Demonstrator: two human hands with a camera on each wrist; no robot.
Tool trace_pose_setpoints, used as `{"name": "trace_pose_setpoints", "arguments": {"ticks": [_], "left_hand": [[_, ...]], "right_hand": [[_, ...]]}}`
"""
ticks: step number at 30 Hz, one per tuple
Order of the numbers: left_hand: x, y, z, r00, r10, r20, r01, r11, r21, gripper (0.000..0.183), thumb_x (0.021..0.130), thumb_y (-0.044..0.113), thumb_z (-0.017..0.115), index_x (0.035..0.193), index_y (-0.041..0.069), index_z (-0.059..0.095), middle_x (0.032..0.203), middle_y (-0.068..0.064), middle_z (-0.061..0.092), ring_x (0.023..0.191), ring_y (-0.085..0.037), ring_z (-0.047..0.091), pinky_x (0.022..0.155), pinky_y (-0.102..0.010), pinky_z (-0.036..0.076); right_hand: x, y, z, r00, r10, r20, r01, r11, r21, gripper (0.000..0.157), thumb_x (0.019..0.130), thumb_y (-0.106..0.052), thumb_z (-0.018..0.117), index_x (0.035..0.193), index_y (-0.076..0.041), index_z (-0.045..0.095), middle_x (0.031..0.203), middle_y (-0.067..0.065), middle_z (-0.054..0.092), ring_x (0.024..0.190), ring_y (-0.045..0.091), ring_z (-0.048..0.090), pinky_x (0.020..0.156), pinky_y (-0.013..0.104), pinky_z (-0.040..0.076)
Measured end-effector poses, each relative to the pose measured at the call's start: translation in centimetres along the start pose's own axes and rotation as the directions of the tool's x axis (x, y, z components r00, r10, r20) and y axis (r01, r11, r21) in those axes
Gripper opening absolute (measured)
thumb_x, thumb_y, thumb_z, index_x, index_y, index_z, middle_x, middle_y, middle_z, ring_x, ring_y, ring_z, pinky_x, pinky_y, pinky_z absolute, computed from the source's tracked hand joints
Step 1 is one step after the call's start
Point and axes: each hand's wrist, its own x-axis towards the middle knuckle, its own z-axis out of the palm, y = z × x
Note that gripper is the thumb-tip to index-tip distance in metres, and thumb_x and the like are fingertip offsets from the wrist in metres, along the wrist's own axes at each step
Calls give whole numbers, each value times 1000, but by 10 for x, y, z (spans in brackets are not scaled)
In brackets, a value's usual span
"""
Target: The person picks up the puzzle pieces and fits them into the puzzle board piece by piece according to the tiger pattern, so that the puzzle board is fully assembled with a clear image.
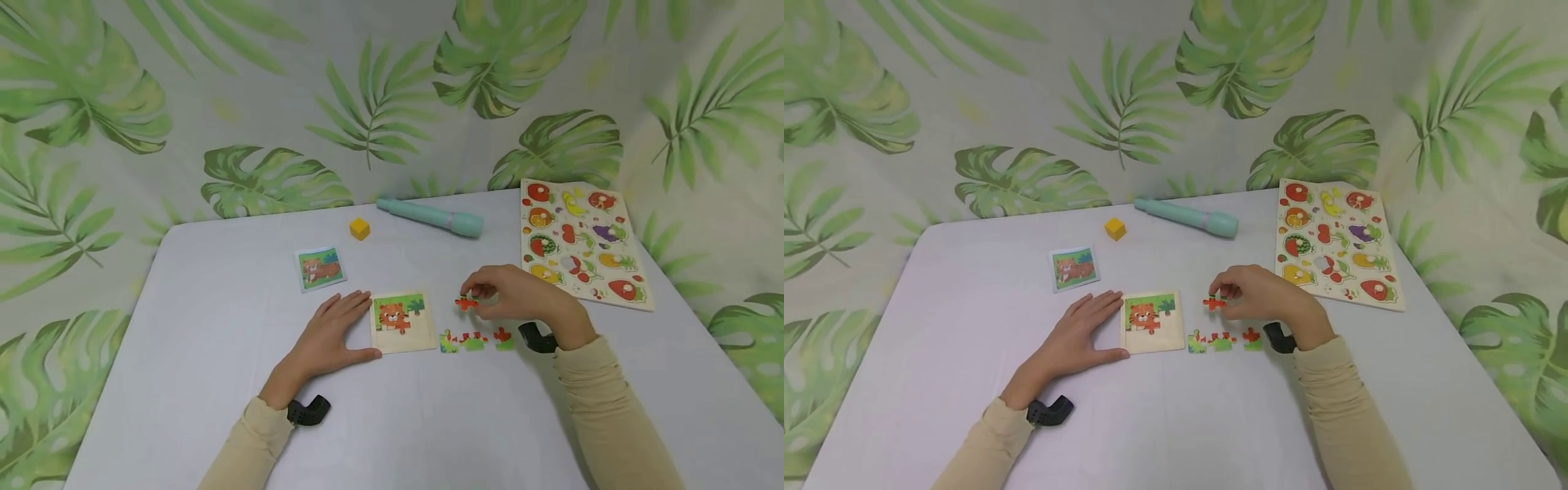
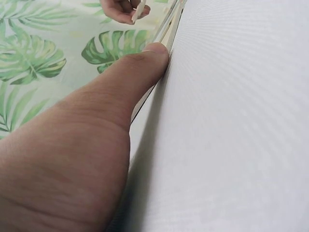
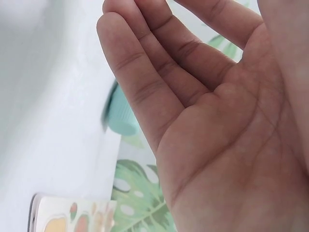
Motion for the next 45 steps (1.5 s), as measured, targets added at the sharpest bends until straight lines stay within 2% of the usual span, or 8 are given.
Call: {"name": "trace_pose_setpoints", "arguments": {"ticks": [13, 20, 27, 32, 45], "left_hand": [[1, -1, 1, 1000, 9, -8, -9, 1000, 16, 100, 83, 66, 75, 159, 11, 41, 166, -3, 37, 155, -21, 31, 130, -47, 17], [0, -3, 1, 1000, 15, -8, -15, 1000, 21, 100, 83, 67, 75, 159, 10, 41, 166, -3, 37, 155, -21, 31, 130, -47, 17], [-1, -5, 1, 1000, 12, -10, -12, 1000, 28, 100, 83, 66, 75, 159, 10, 41, 166, -3, 37, 155, -21, 31, 130, -46, 17], [-2, -6, 2, 1000, 12, -4, -12, 1000, 22, 100, 83, 67, 74, 159, 10, 41, 167, -2, 36, 155, -21, 31, 130, -46, 16], [-1, -6, 2, 1000, 17, -8, -17, 1000, 25, 100, 83, 68, 74, 158, 10, 42, 167, -1, 36, 156, -20, 30, 130, -46, 17]], "right_hand": [[12, -10, 9, 999, -41, 2, 41, 999, -19, 32, 87, -12, 76, 118, -15, 74, 107, -6, 69, 98, 15, 64, 90, 39, 58], [19, -17, 15, 995, -101, -19, 100, 994, -36, 33, 86, -12, 76, 118, -14, 74, 103, -6, 67, 96, 22, 62, 86, 43, 56], [26, -23, 21, 995, -100, -4, 100, 995, -24, 35, 86, -12, 75, 120, -13, 74, 108, -3, 69, 99, 22, 63, 89, 44, 57], [31, -24, 28, 994, -113, 4, 113, 993, -19, 36, 86, -11, 75, 122, -12, 73, 112, -1, 69, 100, 20, 63, 91, 42, 57], [48, -32, 49, 988, -152, 10, 152, 987, -58, 33, 88, -16, 76, 121, -14, 75, 113, -5, 70, 100, 15, 64, 91, 34, 56]]}}
